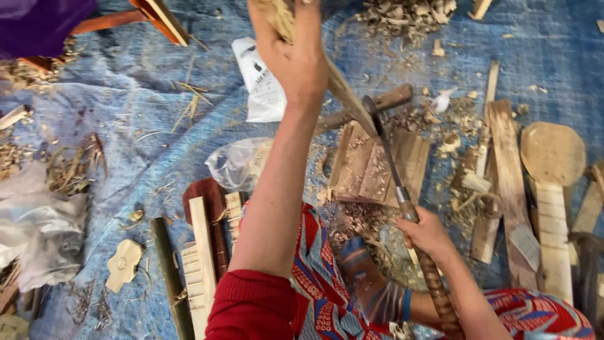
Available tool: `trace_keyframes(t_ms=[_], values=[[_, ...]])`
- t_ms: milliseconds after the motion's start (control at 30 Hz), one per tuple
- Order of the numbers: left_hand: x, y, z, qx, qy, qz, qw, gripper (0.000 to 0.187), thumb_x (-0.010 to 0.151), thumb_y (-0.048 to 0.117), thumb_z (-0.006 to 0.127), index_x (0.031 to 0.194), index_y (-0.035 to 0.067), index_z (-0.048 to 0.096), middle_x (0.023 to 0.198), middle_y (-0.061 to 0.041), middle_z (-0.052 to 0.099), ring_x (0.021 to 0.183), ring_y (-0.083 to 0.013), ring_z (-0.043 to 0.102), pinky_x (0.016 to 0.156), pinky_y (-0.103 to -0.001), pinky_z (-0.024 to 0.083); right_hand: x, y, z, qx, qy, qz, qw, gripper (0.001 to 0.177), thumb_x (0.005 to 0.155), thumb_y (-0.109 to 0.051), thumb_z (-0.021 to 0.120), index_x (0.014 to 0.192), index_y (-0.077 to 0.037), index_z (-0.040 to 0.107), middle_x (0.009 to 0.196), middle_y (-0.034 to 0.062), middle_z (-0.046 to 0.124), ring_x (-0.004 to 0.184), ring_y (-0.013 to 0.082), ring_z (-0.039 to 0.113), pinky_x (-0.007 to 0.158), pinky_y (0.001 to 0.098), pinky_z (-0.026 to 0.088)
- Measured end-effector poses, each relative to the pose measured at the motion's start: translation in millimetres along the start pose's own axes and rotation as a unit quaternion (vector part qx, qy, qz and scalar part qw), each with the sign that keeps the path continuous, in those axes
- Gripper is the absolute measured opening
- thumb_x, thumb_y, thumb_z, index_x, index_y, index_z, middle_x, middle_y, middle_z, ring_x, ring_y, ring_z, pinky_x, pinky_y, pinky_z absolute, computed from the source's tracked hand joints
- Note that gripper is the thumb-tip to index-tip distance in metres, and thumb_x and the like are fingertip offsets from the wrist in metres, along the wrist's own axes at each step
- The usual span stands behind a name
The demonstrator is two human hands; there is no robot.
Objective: A person is carving a piece of wood using a long-handled blade, shaving off thin layers of wood while sitting on the floor.
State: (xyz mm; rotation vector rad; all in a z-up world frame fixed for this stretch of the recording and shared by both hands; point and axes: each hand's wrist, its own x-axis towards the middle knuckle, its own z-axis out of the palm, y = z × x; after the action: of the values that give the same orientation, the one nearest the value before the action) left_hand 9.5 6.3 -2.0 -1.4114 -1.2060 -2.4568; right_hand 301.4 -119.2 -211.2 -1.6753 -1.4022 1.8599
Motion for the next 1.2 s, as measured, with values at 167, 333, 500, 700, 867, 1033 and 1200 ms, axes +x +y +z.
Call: trace_keyframes(t_ms=[167,333,500,700,867,1033,1200], values=[[-0.3,8.8,4.0,-0.067,-0.018,-0.051,0.996,0.032,0.106,0.039,0.064,0.129,0.018,0.056,0.087,0.005,0.054,0.067,-0.0075,0.045,0.061,-0.025,0.040,-33.1,-28.2,-4.6,-0.032,0.024,-0.026,0.999,0.018,0.083,-0.012,0.076,0.095,-0.002,0.066,0.057,0.0093,0.056,0.043,0.0218,0.053,0.041,0.0342,0.042],[-1.7,20.9,1.6,-0.081,-0.001,-0.055,0.995,0.029,0.107,0.027,0.067,0.134,0.018,0.058,0.106,0.003,0.065,0.090,-0.0080,0.058,0.084,-0.025,0.049,-3.7,5.8,-1.7,0.021,0.010,-0.016,1.000,0.019,0.084,-0.010,0.074,0.097,0.001,0.065,0.057,0.0110,0.055,0.041,0.0223,0.050,0.040,0.0340,0.038],[-3.0,19.8,-1.6,-0.106,-0.002,-0.059,0.993,0.031,0.109,0.023,0.067,0.138,0.018,0.057,0.117,0.003,0.068,0.102,-0.0092,0.063,0.096,-0.026,0.052,18.3,34.3,-2.8,0.066,-0.008,-0.004,0.998,0.012,0.086,-0.002,0.070,0.094,0.003,0.062,0.057,0.0119,0.054,0.040,0.0230,0.048,0.038,0.0343,0.039],[-1.4,22.7,-2.2,-0.111,-0.010,-0.039,0.993,0.033,0.111,0.025,0.067,0.142,0.020,0.057,0.119,0.003,0.070,0.105,-0.0089,0.065,0.099,-0.027,0.052,-12.0,-9.2,1.7,0.022,0.013,0.021,0.999,0.024,0.085,-0.005,0.073,0.106,0.003,0.065,0.059,0.0113,0.054,0.042,0.0215,0.049,0.038,0.0323,0.039],[-3.3,17.1,-1.8,-0.071,-0.002,-0.042,0.997,0.026,0.107,0.026,0.066,0.131,0.019,0.060,0.105,0.004,0.066,0.089,-0.0082,0.058,0.084,-0.026,0.050,-40.1,-30.0,-6.3,0.013,0.019,-0.068,0.997,0.019,0.085,-0.008,0.073,0.098,0.004,0.067,0.053,0.0138,0.055,0.040,0.0230,0.050,0.040,0.0347,0.039],[-1.3,20.2,1.1,-0.065,-0.003,-0.041,0.997,0.027,0.107,0.031,0.066,0.131,0.021,0.059,0.104,0.005,0.065,0.088,-0.0080,0.057,0.084,-0.026,0.049,-7.3,-8.0,5.6,-0.006,0.020,0.048,0.999,0.027,0.086,-0.008,0.073,0.110,0.001,0.065,0.060,0.0105,0.055,0.043,0.0206,0.049,0.040,0.0319,0.041],[-0.6,10.6,1.6,-0.033,0.007,-0.057,0.998,0.031,0.101,0.036,0.068,0.124,0.018,0.058,0.094,0.003,0.058,0.080,-0.0093,0.050,0.074,-0.028,0.044,-2.3,0.8,2.1,0.028,0.029,0.004,0.999,0.019,0.085,-0.005,0.072,0.099,0.004,0.064,0.058,0.0108,0.053,0.040,0.0216,0.048,0.039,0.0340,0.039]])
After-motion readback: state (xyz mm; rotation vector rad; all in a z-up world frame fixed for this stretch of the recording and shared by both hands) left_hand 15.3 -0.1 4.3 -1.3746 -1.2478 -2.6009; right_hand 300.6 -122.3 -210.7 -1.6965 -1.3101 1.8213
